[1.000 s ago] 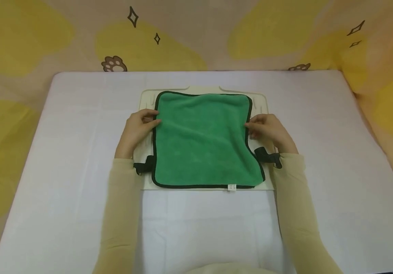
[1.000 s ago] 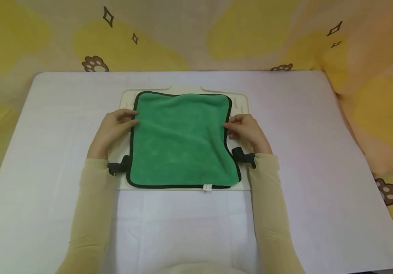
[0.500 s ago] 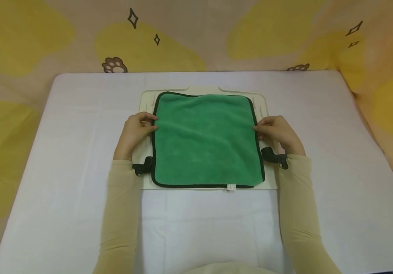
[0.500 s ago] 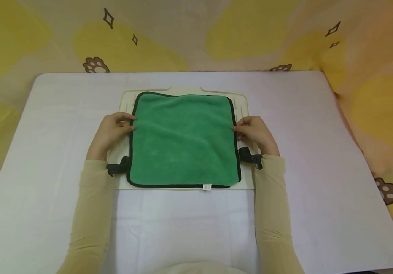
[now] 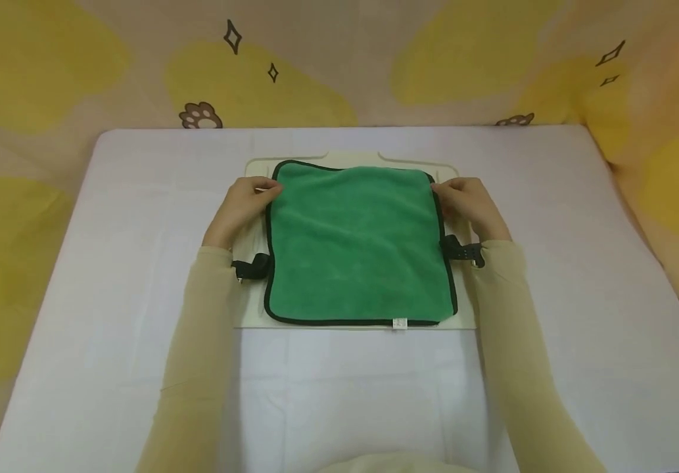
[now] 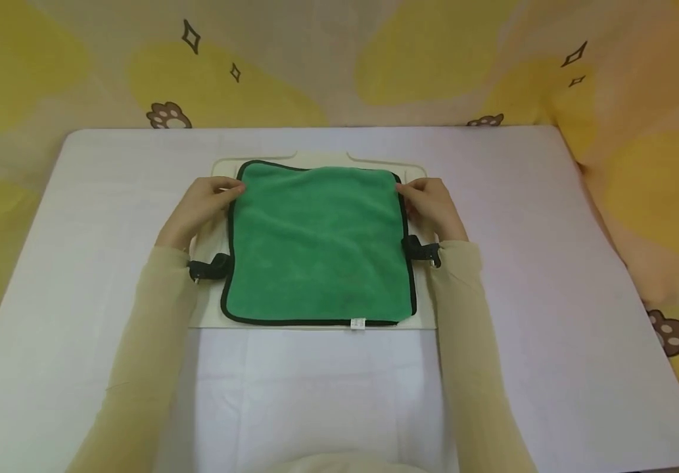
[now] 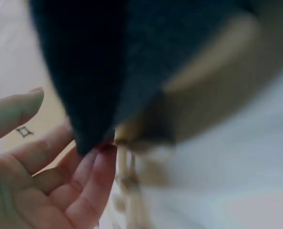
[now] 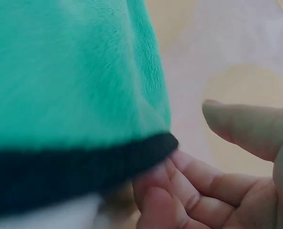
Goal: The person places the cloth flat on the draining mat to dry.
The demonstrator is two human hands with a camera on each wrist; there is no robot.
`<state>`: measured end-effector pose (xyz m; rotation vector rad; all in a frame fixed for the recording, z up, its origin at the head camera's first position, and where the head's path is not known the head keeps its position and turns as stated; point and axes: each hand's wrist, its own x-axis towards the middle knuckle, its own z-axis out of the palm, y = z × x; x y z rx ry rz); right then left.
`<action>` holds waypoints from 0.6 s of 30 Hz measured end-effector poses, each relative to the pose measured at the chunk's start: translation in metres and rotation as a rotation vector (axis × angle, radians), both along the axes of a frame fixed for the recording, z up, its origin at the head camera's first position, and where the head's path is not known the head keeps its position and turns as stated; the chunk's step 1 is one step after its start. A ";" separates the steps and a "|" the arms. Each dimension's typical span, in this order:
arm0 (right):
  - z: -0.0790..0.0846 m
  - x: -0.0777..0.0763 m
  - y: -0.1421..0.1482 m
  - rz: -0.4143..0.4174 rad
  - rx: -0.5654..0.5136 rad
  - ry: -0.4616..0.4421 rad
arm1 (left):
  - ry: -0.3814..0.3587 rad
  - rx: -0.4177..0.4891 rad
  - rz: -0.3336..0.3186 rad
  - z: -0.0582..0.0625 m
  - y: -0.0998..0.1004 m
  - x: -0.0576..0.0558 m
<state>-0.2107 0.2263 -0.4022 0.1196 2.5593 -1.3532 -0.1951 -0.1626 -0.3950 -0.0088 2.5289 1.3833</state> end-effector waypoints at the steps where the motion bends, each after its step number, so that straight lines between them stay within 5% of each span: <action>1: 0.000 -0.004 -0.002 -0.001 0.011 0.001 | -0.002 0.001 -0.008 0.001 0.001 -0.002; 10: -0.007 -0.027 -0.020 -0.144 -0.078 0.061 | 0.027 0.079 0.044 -0.007 0.003 -0.008; 18: -0.012 -0.031 -0.020 -0.215 -0.034 0.165 | 0.009 0.137 0.113 -0.012 0.003 -0.009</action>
